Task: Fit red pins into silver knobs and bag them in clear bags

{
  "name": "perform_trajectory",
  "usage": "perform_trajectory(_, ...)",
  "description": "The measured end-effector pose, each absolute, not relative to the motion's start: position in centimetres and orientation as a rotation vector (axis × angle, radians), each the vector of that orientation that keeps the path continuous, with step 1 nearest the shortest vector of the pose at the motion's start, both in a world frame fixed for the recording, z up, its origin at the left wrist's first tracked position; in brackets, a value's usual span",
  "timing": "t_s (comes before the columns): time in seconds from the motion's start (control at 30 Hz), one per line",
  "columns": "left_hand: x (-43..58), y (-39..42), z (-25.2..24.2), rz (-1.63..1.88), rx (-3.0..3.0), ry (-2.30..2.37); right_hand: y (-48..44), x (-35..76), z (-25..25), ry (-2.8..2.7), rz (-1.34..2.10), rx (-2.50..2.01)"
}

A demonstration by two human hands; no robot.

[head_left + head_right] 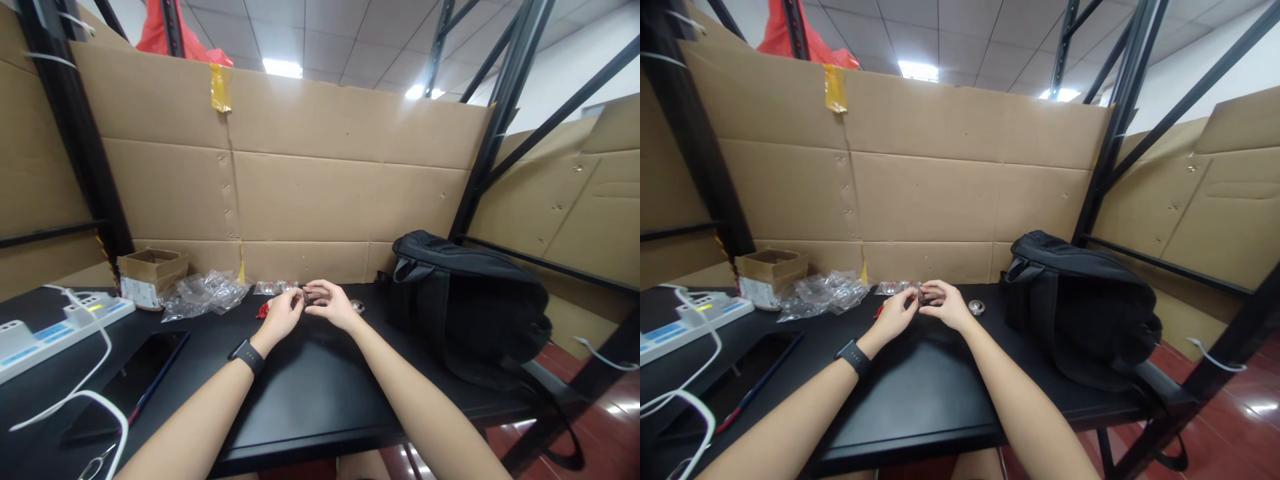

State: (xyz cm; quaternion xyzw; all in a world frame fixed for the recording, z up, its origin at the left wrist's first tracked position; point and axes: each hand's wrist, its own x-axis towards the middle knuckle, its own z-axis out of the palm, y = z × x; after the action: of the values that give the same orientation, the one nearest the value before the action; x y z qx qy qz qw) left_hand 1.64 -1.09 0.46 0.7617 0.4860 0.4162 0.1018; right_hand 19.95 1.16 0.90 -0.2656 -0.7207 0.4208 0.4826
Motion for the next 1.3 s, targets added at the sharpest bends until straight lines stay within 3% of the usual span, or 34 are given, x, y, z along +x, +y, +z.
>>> perform_trajectory(0.5, 2.0, -1.9, 0.6, 1.304, 2.39, 1.499, 1.4, 19.6, 0.3, -1.621, 1.123, -0.715)
perform_trajectory(0.97, 1.4, 1.4, -1.9, 1.281, 1.984, 1.209, 1.7, 20.1, 0.2, -1.783, 0.977, -0.718)
perform_trajectory(1.3, 1.6, 0.9, -1.4, 1.281, 2.018, 1.371, 1.6, 20.6, 1.0, -1.954, 0.448, -0.902)
